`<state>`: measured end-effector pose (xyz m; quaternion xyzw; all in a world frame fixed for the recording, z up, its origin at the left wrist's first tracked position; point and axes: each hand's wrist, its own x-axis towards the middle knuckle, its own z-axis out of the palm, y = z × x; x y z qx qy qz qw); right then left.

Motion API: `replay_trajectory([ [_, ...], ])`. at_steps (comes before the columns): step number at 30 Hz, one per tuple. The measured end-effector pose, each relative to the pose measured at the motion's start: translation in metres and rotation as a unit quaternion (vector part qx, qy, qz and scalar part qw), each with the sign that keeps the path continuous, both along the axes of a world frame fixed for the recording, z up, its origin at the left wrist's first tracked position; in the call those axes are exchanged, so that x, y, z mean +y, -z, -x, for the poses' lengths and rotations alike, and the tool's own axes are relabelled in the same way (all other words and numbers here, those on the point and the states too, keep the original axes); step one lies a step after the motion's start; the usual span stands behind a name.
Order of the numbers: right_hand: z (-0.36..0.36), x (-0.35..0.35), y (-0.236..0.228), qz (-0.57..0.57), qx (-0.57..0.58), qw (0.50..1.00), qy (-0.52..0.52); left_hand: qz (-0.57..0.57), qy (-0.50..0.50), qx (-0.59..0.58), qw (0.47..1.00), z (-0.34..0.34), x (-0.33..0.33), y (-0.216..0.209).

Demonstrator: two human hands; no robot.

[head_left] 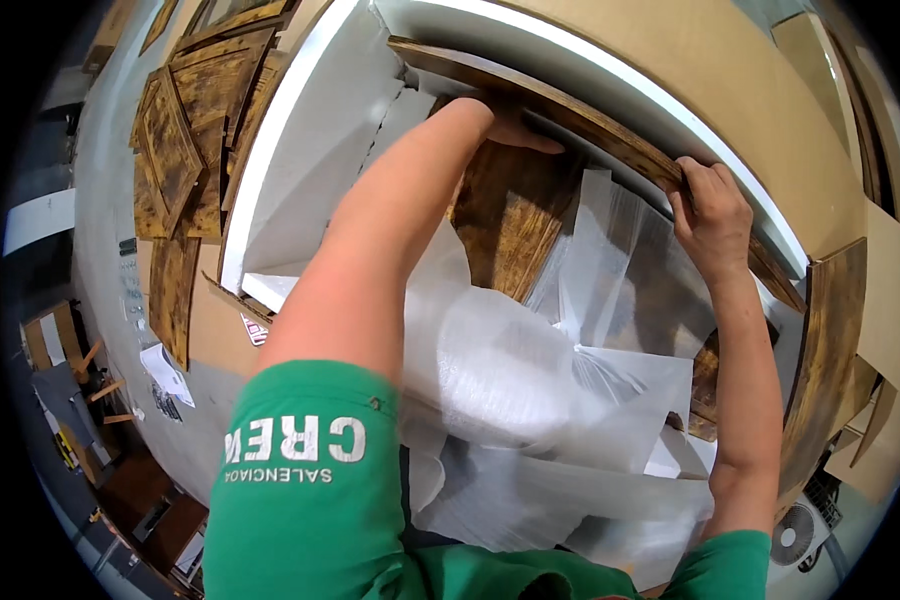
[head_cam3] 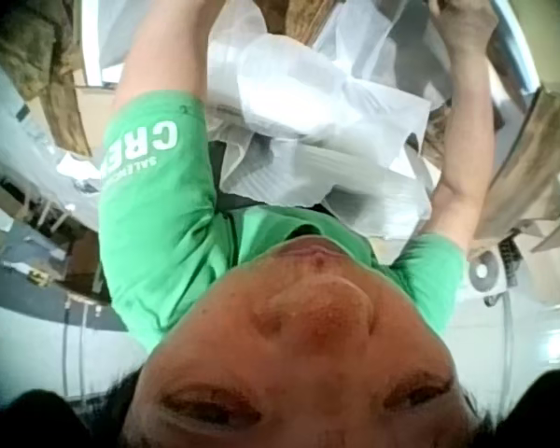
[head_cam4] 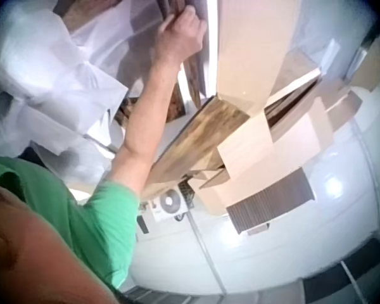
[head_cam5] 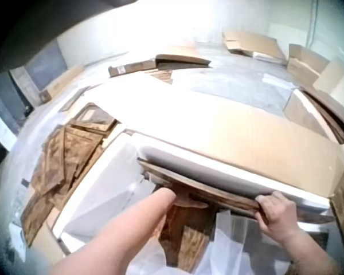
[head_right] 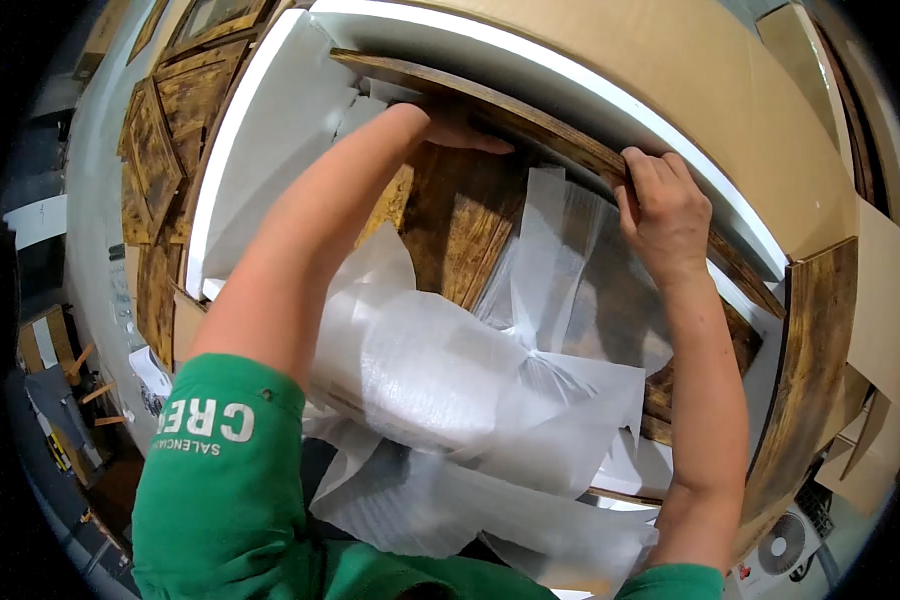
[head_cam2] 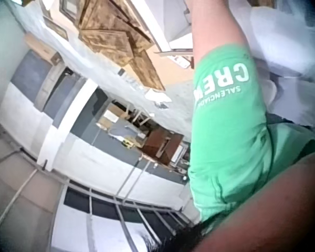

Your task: The person packs wooden furniture panels and foam protective materials into a white cardboard box, arranging them inside and adding foam padding.

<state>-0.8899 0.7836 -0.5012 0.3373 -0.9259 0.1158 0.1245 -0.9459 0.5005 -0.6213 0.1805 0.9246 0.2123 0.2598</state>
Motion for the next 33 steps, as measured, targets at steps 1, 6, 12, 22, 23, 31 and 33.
replay_trajectory([
  [1, 0.0, 0.0, 0.0, 0.001, -0.003, 1.0, 0.005, -0.006, 0.004, -0.007, 1.0, 0.001, 0.0, -0.003],
  [6, -0.002, -0.002, -0.003, 0.006, -0.001, 1.0, 0.01, 0.029, 0.014, 0.061, 0.998, -0.004, -0.002, -0.003],
  [12, 0.001, -0.003, -0.002, -0.017, 0.025, 1.0, 0.008, 0.026, 0.002, 0.008, 1.0, -0.001, -0.001, -0.003],
  [22, -0.004, -0.012, 0.013, -0.01, 0.014, 1.0, 0.024, -0.02, 0.077, -0.002, 0.997, -0.003, -0.01, -0.019],
  [23, -0.004, -0.013, 0.014, -0.001, 0.007, 1.0, 0.026, -0.013, 0.082, 0.012, 0.996, -0.004, -0.014, -0.016],
  [31, -0.01, -0.006, 0.033, -0.025, -0.04, 0.996, 0.078, 0.008, -0.031, -0.002, 0.999, -0.004, -0.058, -0.014],
  [33, -0.011, -0.004, 0.039, -0.024, -0.046, 0.995, 0.089, 0.01, -0.045, -0.056, 0.997, 0.0, -0.06, -0.018],
])
